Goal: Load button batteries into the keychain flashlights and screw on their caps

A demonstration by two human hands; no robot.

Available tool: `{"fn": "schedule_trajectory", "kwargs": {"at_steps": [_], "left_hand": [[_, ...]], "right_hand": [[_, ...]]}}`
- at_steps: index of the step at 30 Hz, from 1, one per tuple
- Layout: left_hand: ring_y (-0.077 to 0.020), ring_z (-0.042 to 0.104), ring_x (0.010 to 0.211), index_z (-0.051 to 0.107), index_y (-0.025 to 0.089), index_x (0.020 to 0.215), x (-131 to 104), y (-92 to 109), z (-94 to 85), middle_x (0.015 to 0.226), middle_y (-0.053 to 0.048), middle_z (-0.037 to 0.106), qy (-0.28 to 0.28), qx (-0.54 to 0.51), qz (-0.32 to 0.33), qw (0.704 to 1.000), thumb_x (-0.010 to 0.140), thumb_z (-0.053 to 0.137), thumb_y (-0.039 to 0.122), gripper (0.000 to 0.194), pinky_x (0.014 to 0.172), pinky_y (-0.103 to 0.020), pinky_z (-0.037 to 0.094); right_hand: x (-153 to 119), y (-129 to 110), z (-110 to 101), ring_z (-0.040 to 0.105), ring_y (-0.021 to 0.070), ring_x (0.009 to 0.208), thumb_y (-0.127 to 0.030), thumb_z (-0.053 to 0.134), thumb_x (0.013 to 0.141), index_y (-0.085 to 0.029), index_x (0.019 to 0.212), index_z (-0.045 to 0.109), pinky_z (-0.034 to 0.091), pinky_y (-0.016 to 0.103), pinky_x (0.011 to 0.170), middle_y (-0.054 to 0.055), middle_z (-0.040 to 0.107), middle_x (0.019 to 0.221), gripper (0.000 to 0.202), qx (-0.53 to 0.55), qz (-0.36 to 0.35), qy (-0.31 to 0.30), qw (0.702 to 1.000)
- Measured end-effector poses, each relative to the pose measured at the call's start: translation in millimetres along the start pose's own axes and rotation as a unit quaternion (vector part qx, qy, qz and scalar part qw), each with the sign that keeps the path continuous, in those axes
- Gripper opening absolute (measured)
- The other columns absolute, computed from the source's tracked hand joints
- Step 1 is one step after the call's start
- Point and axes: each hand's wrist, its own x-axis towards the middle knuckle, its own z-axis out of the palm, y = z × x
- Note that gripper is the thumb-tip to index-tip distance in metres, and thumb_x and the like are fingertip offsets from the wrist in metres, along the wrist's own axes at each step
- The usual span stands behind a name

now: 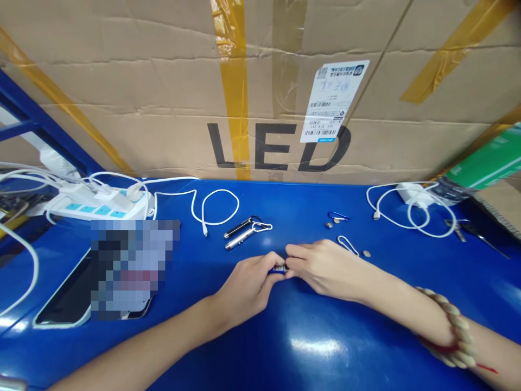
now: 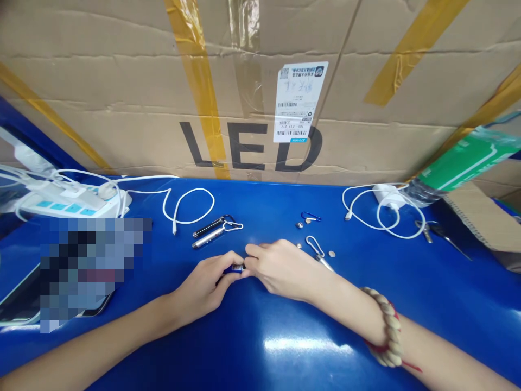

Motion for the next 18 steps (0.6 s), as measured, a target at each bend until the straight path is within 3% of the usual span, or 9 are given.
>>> {"fn": "schedule_trajectory", "kwargs": {"at_steps": [5,9,15,18], "left_hand": [[-0.0128,0.059,0.077,0.052,0.018,0.09,-0.2,-1.1,2.4,0.083,0.0,0.062,0.027,0.014,0.01,0.999,0.09,0.041,0.018,0.01,0.069,-0.022,0.041],[-0.014,0.059,0.078,0.054,0.018,0.091,-1.8,-1.5,3.8,0.084,-0.001,0.063,0.042,0.046,0.026,0.998,0.09,0.042,0.018,0.012,0.07,-0.024,0.042],[-0.0139,0.059,0.078,0.055,0.017,0.093,-2.7,-0.3,3.7,0.085,0.0,0.064,0.061,0.061,0.037,0.996,0.089,0.043,0.016,0.012,0.07,-0.024,0.043],[-0.0145,0.06,0.087,0.053,0.018,0.106,-2.3,0.0,3.5,0.098,-0.001,0.065,0.067,0.056,0.037,0.996,0.089,0.043,0.015,0.02,0.078,-0.025,0.045]], "right_hand": [[3.2,-11.2,-2.8,0.05,0.0116,0.055,-0.011,0.042,0.086,-0.012,0.075,0.056,0.021,0.028,0.049,0.004,0.055,0.074,0.018,0.041,0.085,-0.036,0.995],[4.7,-18.2,-3.4,0.055,0.0138,0.061,-0.015,0.037,0.09,-0.011,0.076,0.056,0.026,0.027,0.053,0.006,0.058,0.077,0.024,0.086,0.126,-0.051,0.987],[3.6,-14.8,-1.2,0.053,0.0114,0.06,-0.023,0.029,0.094,-0.012,0.064,0.051,0.033,0.022,0.057,0.006,0.057,0.067,0.039,0.218,0.141,-0.044,0.965],[2.6,-11.1,0.6,0.051,0.0094,0.057,-0.02,0.033,0.092,-0.012,0.062,0.049,0.034,0.021,0.057,0.004,0.056,0.064,0.035,0.271,0.133,-0.026,0.953]]}}
